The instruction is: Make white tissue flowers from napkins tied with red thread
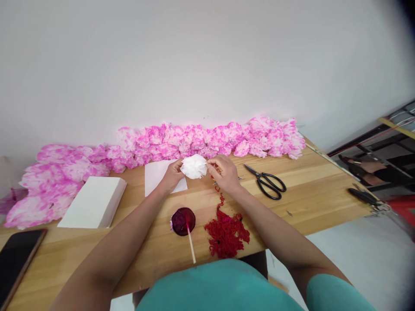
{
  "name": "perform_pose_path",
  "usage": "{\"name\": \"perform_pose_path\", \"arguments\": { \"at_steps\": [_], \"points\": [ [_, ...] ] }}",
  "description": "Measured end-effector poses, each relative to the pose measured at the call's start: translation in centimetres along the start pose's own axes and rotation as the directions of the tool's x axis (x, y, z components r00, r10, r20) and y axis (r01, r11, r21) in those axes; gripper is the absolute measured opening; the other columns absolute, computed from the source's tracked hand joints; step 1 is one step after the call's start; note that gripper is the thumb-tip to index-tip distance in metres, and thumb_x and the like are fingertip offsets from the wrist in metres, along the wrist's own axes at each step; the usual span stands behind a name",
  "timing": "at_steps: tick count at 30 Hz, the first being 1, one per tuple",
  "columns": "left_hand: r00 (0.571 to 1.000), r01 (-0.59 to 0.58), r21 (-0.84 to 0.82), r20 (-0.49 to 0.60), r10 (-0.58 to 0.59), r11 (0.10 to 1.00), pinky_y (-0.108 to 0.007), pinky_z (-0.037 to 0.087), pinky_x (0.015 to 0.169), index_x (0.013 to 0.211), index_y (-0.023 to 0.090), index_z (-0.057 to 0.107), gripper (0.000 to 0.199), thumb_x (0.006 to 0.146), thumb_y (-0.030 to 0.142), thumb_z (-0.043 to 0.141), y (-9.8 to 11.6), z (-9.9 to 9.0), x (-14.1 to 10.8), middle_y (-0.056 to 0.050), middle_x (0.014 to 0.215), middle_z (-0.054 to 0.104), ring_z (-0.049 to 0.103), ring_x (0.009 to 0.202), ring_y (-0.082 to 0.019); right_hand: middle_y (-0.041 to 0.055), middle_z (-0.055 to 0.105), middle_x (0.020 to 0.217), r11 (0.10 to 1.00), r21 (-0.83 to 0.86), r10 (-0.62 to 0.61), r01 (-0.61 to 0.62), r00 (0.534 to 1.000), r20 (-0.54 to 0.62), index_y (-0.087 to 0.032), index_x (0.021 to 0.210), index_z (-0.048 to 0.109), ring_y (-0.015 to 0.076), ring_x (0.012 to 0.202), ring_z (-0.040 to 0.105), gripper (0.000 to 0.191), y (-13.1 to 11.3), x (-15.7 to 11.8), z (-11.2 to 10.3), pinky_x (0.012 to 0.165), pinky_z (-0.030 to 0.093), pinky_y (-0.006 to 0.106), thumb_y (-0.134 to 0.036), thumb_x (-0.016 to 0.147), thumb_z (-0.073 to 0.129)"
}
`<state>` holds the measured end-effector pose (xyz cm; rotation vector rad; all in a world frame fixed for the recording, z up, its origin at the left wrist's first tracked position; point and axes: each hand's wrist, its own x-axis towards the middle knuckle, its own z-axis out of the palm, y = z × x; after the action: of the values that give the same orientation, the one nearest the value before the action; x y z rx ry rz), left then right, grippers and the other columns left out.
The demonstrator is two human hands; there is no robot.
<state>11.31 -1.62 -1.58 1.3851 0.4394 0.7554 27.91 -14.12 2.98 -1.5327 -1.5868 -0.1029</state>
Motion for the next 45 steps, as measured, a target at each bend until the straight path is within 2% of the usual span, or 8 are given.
{"name": "perform_pose_path", "arguments": {
  "at_steps": [4, 9, 18, 23, 27, 30, 36, 45],
  "points": [
    [1.0, 0.002, -0.002, -0.011, -0.002, 1.0, -0.034, 0.05, 0.089, 0.105, 0.013, 0.07, 0.046, 0.063, 0.031, 0.082, 0.1, 0.0, 0.1, -0.009, 0.106, 0.073, 0.066, 0.097, -0.023, 0.003, 0.065, 0.077, 0.996, -0.003, -0.09, 0.09, 0.99, -0.107, -0.022, 0.085, 0.063, 0.0189, 0.076, 0.058, 0.012, -0.7, 0.1, -0.6, 0.073, 0.04, 0.035, -0.025, 0.092, 0.054],
    [1.0, 0.019, 0.029, -0.014, -0.019, 0.999, -0.032, 0.049, 0.087, 0.106, 0.013, 0.069, 0.048, 0.064, 0.032, 0.081, 0.1, 0.1, 0.1, -0.009, 0.105, 0.073, 0.065, 0.095, -0.022, 0.0035, 0.069, 0.084, 0.979, -0.051, -0.2, 0.199, 0.98, 0.002, -0.022, 0.092, 0.065, 0.0196, 0.079, 0.058, 0.01, -1.0, -0.1, -0.3, 0.074, 0.039, 0.036, -0.031, 0.088, 0.061],
    [0.998, 0.058, 0.078, 0.023, -0.06, 0.995, -0.029, 0.049, 0.081, 0.097, 0.011, 0.068, 0.039, 0.063, 0.027, 0.078, 0.5, 0.4, 0.0, -0.007, 0.097, 0.073, 0.065, 0.089, -0.02, 0.0021, 0.064, 0.072, 0.998, -0.054, -0.016, 0.015, 0.999, -0.031, -0.021, 0.075, 0.061, 0.0181, 0.072, 0.056, 0.017, 0.6, 0.1, 0.2, 0.069, 0.04, 0.034, -0.026, 0.09, 0.056],
    [0.996, 0.066, 0.086, 0.057, -0.071, 0.994, -0.028, 0.048, 0.08, 0.097, 0.011, 0.066, 0.038, 0.063, 0.024, 0.076, 0.7, 0.5, -0.1, -0.006, 0.094, 0.072, 0.064, 0.086, -0.018, 0.0039, 0.067, 0.083, 0.995, -0.022, -0.1, 0.098, 0.99, -0.104, -0.023, 0.088, 0.065, 0.0203, 0.082, 0.059, 0.009, -0.3, 0.3, -0.4, 0.076, 0.044, 0.037, -0.027, 0.089, 0.058],
    [0.992, 0.052, 0.087, 0.107, -0.062, 0.995, -0.027, 0.048, 0.08, 0.1, 0.012, 0.066, 0.038, 0.064, 0.023, 0.076, 0.9, 0.8, -0.1, -0.005, 0.097, 0.071, 0.063, 0.084, -0.017, 0.0054, 0.067, 0.1, 0.983, -0.033, -0.184, 0.183, 0.983, -0.029, -0.024, 0.095, 0.066, 0.0221, 0.096, 0.059, 0.01, -0.8, 0.2, 0.0, 0.085, 0.045, 0.04, -0.03, 0.087, 0.062],
    [0.988, 0.039, 0.099, 0.142, -0.053, 0.994, -0.027, 0.048, 0.081, 0.098, 0.012, 0.066, 0.036, 0.065, 0.022, 0.075, 1.0, 1.0, -0.2, -0.005, 0.096, 0.071, 0.062, 0.082, -0.016, 0.0047, 0.068, 0.1, 0.986, -0.041, -0.165, 0.164, 0.986, -0.014, -0.024, 0.09, 0.065, 0.0213, 0.096, 0.059, 0.006, -0.5, 0.1, 0.4, 0.085, 0.045, 0.04, -0.027, 0.088, 0.061],
    [0.993, 0.04, 0.11, 0.106, -0.052, 0.993, -0.027, 0.047, 0.08, 0.097, 0.012, 0.066, 0.035, 0.063, 0.02, 0.073, 0.8, 0.9, -0.2, -0.005, 0.098, 0.071, 0.062, 0.086, -0.017, 0.0047, 0.067, 0.095, 0.995, -0.049, -0.091, 0.084, 0.983, -0.159, -0.023, 0.089, 0.065, 0.0207, 0.091, 0.06, 0.005, -0.2, 0.3, -0.2, 0.082, 0.045, 0.038, -0.023, 0.089, 0.06],
    [0.999, 0.001, 0.133, 0.036, -0.006, 0.991, -0.03, 0.048, 0.082, 0.1, 0.012, 0.065, 0.036, 0.066, 0.024, 0.069, 1.0, 0.8, -0.1, -0.007, 0.1, 0.071, 0.064, 0.09, -0.02, 0.0034, 0.069, 0.087, 0.974, -0.104, -0.192, 0.202, 0.977, 0.095, -0.024, 0.094, 0.068, 0.0206, 0.083, 0.056, 0.014, -0.6, 0.0, -0.3, 0.079, 0.039, 0.039, -0.035, 0.087, 0.062]
  ]
}}
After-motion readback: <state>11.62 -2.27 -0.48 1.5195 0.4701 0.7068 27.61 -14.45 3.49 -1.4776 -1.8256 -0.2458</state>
